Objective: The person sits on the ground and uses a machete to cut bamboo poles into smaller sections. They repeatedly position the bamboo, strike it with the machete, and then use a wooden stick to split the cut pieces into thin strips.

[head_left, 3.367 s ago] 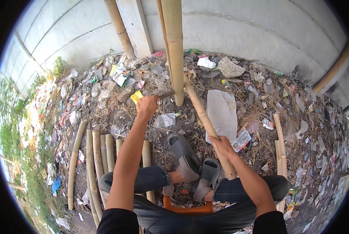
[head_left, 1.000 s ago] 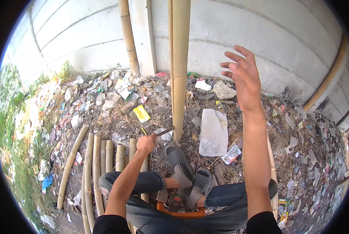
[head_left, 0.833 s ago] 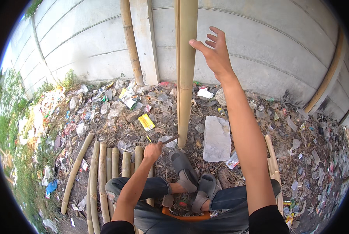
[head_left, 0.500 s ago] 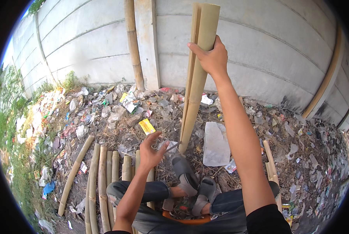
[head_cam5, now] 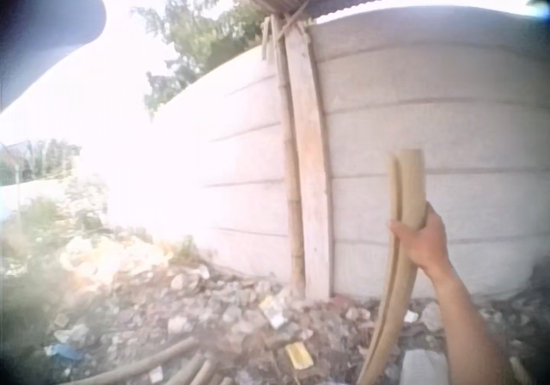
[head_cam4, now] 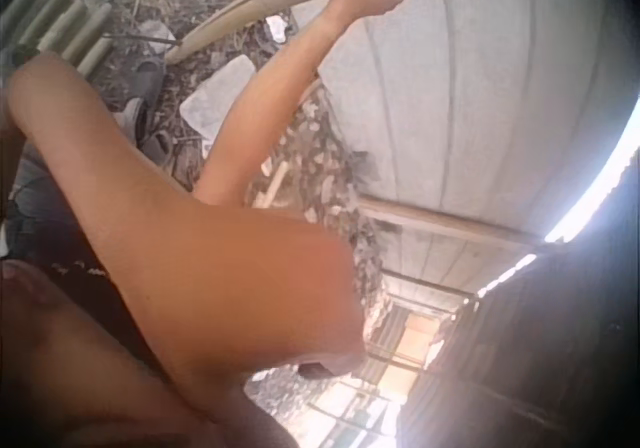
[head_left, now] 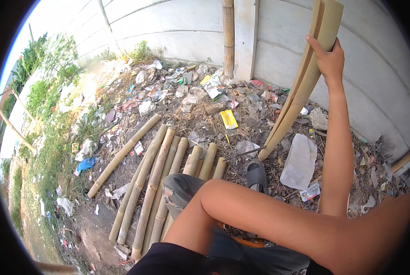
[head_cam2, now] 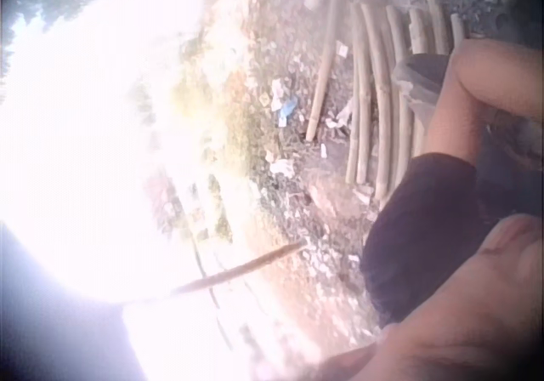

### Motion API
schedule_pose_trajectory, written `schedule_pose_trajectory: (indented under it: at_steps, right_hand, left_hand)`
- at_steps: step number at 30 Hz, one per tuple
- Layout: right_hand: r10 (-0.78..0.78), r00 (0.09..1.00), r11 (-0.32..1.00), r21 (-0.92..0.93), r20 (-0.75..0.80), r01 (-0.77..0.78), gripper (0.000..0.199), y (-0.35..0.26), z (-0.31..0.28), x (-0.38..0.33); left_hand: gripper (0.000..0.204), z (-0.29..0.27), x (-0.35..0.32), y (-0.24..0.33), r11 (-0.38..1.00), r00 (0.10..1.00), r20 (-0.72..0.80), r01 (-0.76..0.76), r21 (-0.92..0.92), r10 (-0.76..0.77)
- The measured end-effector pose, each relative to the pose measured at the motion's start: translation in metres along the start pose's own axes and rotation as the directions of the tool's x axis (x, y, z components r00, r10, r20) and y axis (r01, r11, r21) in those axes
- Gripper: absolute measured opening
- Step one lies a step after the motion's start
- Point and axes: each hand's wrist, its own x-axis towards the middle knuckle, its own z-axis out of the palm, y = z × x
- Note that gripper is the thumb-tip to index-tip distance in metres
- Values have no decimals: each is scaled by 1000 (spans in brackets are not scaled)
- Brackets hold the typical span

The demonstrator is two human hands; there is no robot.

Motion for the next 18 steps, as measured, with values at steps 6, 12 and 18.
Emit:
schedule_pose_trajectory:
  at_steps: [6, 12, 18]
  right_hand:
    - [37, 999, 997, 69, 7, -38, 70, 13, -12, 5]
    - [7, 998, 999, 34, 55, -9, 68, 19, -19, 7]
    - [-25, 999, 999, 34, -20, 25, 70, 26, -18, 4]
  left_hand:
    - [46, -1, -8, -16, 999, 999, -41, -6, 37, 7]
    - [42, -3, -14, -31, 991, 997, -62, -25, 131, 34]
    - [40, -29, -42, -29, 845, 886, -389, -6, 534, 252]
